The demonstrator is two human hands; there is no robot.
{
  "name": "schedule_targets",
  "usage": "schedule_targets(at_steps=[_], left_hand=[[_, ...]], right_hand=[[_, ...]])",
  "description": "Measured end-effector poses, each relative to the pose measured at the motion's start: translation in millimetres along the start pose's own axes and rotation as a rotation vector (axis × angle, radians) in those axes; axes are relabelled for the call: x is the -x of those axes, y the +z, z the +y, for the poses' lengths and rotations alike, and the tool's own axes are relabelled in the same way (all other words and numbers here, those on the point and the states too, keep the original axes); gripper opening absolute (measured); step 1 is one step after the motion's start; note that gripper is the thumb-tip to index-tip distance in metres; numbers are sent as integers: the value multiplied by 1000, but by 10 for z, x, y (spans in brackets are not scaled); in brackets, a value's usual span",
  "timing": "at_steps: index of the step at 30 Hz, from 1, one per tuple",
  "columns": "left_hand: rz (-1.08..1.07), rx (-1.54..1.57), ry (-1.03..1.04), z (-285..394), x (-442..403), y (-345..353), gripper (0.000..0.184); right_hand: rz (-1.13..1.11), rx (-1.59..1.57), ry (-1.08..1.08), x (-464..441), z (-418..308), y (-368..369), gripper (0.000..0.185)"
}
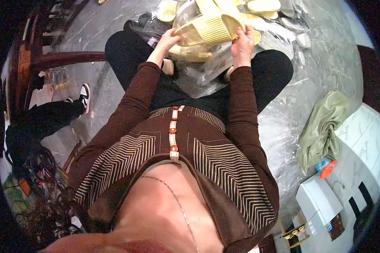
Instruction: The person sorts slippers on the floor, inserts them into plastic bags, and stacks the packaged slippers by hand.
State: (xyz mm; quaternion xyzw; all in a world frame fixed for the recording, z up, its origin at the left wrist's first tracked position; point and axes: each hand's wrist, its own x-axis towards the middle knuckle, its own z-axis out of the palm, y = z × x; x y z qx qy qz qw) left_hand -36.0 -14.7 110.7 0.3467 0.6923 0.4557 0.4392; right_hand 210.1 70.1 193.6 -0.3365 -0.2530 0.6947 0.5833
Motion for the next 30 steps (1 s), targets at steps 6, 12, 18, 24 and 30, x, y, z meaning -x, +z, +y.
schedule_targets(at_steps=[6, 12, 18, 24, 30], left_hand=[[-52, 449, -226, 291, 130, -80, 34], [314, 873, -516, 10, 16, -218, 23], [-4, 841, -238, 361, 250, -138, 13], [-207, 561, -184, 339, 181, -117, 27], [-130, 612, -245, 393, 207, -154, 27]], right_hand=[[32, -29, 21, -142, -170, -17, 30], [71, 23, 135, -349, -134, -210, 33], [118, 6, 179, -212, -18, -303, 36], [91, -1, 184, -319, 4, -386, 36], [112, 190, 161, -265, -134, -190, 35]])
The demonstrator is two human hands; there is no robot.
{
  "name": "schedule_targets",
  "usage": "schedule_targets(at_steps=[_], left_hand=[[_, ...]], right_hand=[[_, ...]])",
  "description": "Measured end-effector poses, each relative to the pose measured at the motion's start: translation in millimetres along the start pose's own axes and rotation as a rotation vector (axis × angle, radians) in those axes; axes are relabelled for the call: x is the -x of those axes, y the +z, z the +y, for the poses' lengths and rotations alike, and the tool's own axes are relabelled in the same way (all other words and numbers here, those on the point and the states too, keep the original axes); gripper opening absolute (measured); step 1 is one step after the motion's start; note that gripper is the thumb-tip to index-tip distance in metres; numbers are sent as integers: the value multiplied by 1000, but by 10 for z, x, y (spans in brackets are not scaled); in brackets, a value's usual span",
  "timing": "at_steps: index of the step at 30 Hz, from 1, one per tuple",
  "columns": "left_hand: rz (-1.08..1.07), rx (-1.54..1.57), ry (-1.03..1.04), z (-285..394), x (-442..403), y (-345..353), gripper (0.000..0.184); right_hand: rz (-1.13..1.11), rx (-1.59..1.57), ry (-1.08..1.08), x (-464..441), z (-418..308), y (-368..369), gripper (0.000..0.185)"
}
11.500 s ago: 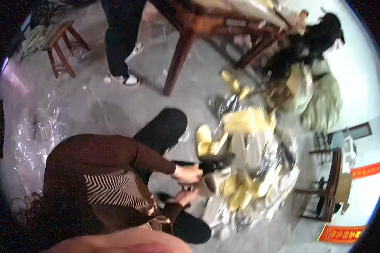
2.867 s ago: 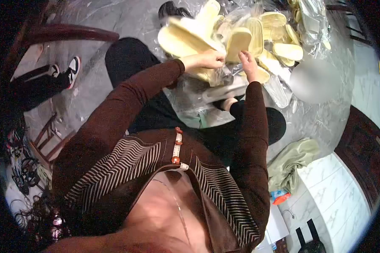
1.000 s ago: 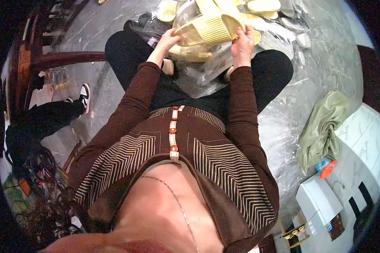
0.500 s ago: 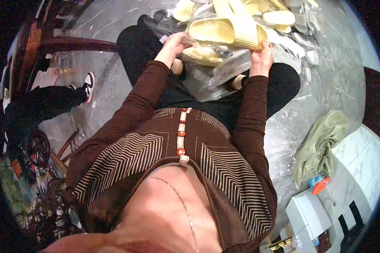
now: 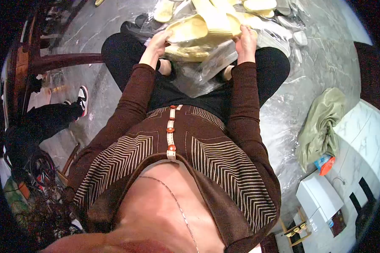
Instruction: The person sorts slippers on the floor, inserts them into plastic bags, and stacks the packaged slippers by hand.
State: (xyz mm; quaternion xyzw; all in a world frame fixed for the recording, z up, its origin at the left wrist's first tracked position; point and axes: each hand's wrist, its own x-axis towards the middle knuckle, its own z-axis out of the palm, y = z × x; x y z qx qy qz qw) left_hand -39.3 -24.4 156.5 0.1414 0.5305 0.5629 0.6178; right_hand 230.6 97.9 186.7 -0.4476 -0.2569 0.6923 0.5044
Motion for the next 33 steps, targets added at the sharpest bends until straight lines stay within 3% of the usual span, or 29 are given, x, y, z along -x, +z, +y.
schedule_targets(at_steps=[3, 6, 7, 10, 11, 14, 15, 18, 22, 26, 30, 33], left_hand=[[1, 122, 33, -61, -170, -217, 27], [-24, 194, 71, 36, -171, -284, 27], [-47, 209, 91, 83, -134, -270, 26], [-64, 232, 108, 204, -15, -224, 26], [-50, 239, 107, 240, 35, -213, 26], [-18, 242, 106, 283, 41, -249, 27], [-1, 240, 106, 277, 26, -281, 27], [39, 272, 106, 286, 95, -267, 28], [67, 355, 104, 377, 151, -157, 29], [68, 382, 106, 341, 128, -122, 31], [89, 340, 170, 218, 4, -238, 33], [133, 316, 185, 198, -37, -299, 29]], right_hand=[[66, 118, -36, -12, -81, 25, 35], [102, 533, -342, -180, -158, -23, 39], [108, 529, -347, -179, -207, 1, 39], [-133, 1193, -594, -218, -368, 72, 46], [-130, 1194, -592, -232, -394, 67, 46], [-499, 1294, -404, -331, -385, 80, 52], [-503, 1293, -396, -359, -356, 76, 52], [-768, 677, -205, -414, -246, 9, 52], [-695, 341, 33, -188, -399, 86, 40], [-478, 707, -112, -277, -329, 69, 27], [-258, 749, -228, -285, -264, 62, 18], [-220, 828, -273, -396, -167, -36, 19]])
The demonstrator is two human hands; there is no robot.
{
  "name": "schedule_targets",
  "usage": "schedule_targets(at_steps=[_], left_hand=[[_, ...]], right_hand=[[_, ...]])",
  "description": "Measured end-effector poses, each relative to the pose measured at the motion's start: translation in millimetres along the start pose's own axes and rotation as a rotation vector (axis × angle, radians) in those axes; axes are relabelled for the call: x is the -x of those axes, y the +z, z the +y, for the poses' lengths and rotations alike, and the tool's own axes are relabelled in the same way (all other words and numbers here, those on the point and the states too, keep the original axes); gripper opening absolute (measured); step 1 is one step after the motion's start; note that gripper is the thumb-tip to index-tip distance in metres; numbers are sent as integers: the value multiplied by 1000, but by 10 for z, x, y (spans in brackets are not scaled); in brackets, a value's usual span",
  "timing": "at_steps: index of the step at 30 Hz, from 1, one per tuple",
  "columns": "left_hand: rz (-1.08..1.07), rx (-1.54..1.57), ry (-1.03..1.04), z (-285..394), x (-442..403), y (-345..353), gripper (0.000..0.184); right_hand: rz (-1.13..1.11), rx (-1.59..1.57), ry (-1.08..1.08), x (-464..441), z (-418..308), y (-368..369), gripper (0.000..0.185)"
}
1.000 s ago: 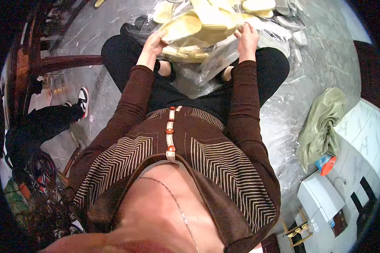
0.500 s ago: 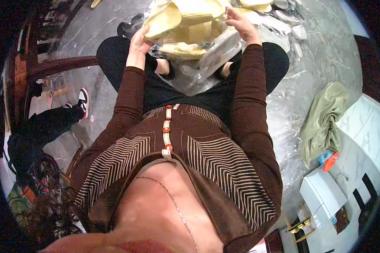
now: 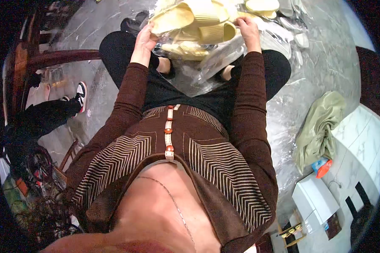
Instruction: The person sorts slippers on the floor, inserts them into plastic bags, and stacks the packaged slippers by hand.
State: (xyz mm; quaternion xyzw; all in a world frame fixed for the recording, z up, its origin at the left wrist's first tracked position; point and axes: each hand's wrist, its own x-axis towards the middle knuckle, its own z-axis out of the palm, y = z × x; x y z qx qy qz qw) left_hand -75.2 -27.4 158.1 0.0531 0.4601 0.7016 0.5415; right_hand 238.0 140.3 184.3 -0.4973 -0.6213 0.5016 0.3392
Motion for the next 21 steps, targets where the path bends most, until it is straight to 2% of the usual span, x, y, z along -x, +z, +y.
schedule_targets(at_steps=[2, 4, 9, 14, 18, 21], left_hand=[[14, 59, -19, 40, 62, 66, 28], [23, 97, -17, 58, 64, 85, 27], [-17, -20, 18, 128, 93, 80, 26], [-47, -177, 67, 433, 350, 205, 28], [-94, -255, 119, 619, 365, 295, 29], [-100, -274, 176, 736, 393, 335, 28]], right_hand=[[22, 42, -17, -30, 25, 28, 19], [187, 50, -91, -6, 12, 35, 18], [434, 163, -154, 67, -210, 60, 15], [520, 86, -138, 56, -275, -14, 15], [552, 35, -225, 76, -428, -20, 15], [603, 172, -309, -21, -451, -130, 12]])
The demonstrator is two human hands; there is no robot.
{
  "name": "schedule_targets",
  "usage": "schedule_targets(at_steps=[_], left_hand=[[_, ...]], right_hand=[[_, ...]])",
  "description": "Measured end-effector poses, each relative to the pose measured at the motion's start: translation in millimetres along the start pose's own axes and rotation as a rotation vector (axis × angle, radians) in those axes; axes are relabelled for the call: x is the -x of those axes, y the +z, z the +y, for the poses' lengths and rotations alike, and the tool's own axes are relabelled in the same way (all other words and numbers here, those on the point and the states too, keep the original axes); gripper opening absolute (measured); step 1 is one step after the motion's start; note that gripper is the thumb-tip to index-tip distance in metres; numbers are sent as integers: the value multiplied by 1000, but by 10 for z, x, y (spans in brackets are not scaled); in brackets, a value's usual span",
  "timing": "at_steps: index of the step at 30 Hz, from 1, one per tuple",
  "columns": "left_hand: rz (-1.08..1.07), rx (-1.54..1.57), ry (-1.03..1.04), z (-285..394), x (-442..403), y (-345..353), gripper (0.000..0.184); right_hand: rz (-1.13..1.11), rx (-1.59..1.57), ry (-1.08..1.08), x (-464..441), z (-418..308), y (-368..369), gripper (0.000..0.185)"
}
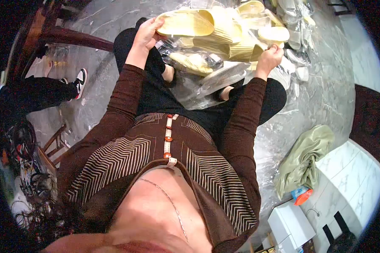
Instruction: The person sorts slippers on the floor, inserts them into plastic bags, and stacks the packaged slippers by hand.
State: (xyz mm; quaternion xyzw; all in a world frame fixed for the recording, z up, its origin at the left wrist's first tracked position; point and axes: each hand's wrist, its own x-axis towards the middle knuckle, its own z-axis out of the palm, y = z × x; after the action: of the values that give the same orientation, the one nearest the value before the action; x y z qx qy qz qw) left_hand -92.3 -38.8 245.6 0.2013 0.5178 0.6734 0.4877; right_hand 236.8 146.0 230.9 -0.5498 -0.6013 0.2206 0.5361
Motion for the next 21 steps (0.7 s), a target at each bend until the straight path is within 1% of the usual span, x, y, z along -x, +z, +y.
schedule_targets(at_steps=[1, 4, 5, 8, 9, 12, 13, 16, 18, 21], left_hand=[[12, 4, 29, 51, -3, 7, 27], [30, 60, 73, 244, 9, 21, 27], [23, 106, 77, 299, 26, 16, 26], [12, 172, 89, 223, 7, -100, 26], [-5, 189, 100, 164, -48, -144, 26], [1, 216, 97, 102, -50, -199, 25], [17, 219, 78, 82, -18, -205, 25], [24, 243, 31, -8, 56, -264, 25], [27, 289, -3, -40, 1, -316, 26], [79, 338, -5, -155, 38, -354, 27]], right_hand=[[-8, -7, -12, -39, -62, -2, 12], [-214, -208, -60, -127, -434, -120, 18], [-228, -210, -66, -123, -585, -137, 18], [-505, 6, -383, -55, -1046, -177, 18], [-511, 3, -389, -85, -1168, -226, 18], [-379, -356, -111, -214, -1488, -330, 18], [-384, -352, -112, -258, -1542, -322, 18], [-522, 67, -505, -413, -1681, -299, 18], [-529, 38, -524, -566, -1818, -218, 17], [-568, 0, -499, -569, -1930, -336, 16]])
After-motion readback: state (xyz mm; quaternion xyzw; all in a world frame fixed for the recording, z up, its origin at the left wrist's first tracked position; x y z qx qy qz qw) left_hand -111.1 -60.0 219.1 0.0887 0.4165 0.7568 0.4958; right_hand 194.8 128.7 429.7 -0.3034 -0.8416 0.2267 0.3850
